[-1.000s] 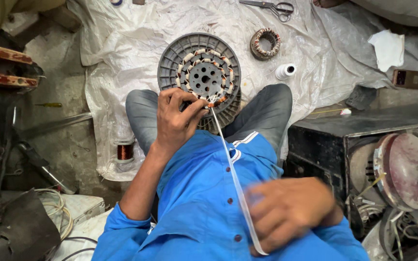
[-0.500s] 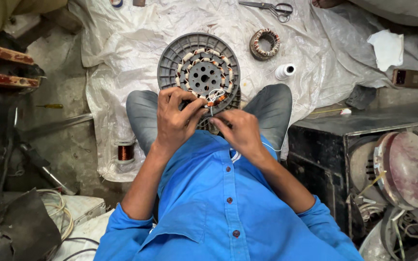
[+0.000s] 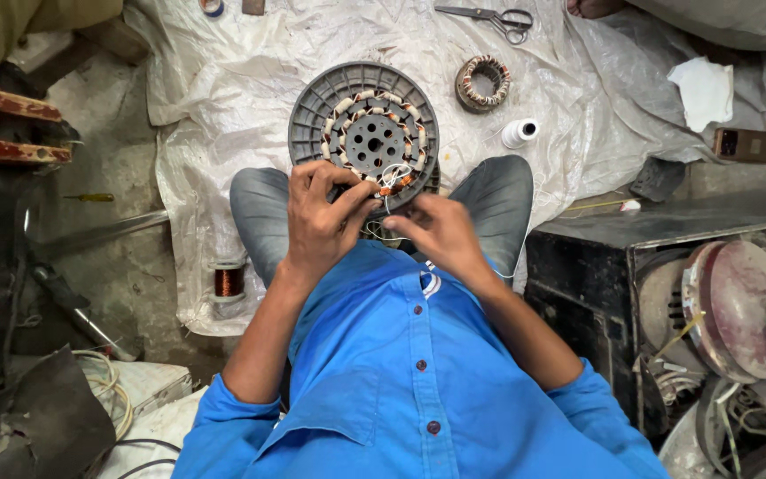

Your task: The person sits cross-legged on the floor and winds white thread around the copper coils of a motor stator resting on their lap. They repeatedly pull thread from a spool, wrap it around individual coil sections, and tie it off to secure the windings.

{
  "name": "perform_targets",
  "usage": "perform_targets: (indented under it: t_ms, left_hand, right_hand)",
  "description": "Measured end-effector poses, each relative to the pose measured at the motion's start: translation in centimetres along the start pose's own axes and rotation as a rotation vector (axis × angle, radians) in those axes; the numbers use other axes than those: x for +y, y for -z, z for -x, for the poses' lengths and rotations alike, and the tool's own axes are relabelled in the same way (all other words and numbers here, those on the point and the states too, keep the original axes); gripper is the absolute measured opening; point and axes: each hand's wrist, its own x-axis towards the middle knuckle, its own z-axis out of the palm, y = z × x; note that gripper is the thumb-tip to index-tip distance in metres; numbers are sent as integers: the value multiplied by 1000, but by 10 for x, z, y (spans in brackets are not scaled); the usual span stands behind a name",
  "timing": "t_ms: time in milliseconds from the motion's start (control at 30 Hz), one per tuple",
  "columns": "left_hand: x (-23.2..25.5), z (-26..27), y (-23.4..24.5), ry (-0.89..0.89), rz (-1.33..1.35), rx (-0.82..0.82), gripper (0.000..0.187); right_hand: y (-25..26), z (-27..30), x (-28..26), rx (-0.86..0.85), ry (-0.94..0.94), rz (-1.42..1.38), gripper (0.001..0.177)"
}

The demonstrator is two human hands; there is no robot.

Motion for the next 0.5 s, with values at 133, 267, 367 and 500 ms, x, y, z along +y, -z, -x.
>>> perform_targets:
  t_ms: [133, 267, 367, 500]
  left_hand:
    - [-2, -1, -1, -9, 4, -5, 27]
    - [-3, 1, -3, -18, -9, 5, 26]
    - [-4, 0, -5, -10, 3, 3, 27]
    - [-2, 1, -3, -10, 4, -1, 28]
  right_hand:
    - [-11, 7, -2, -116, -4, -452, 17]
    - [36, 39, -34, -181, 389, -102, 9]
    - [87, 55, -66, -639, 869, -254, 17]
    - [109, 41, -77, -702, 655, -160, 41]
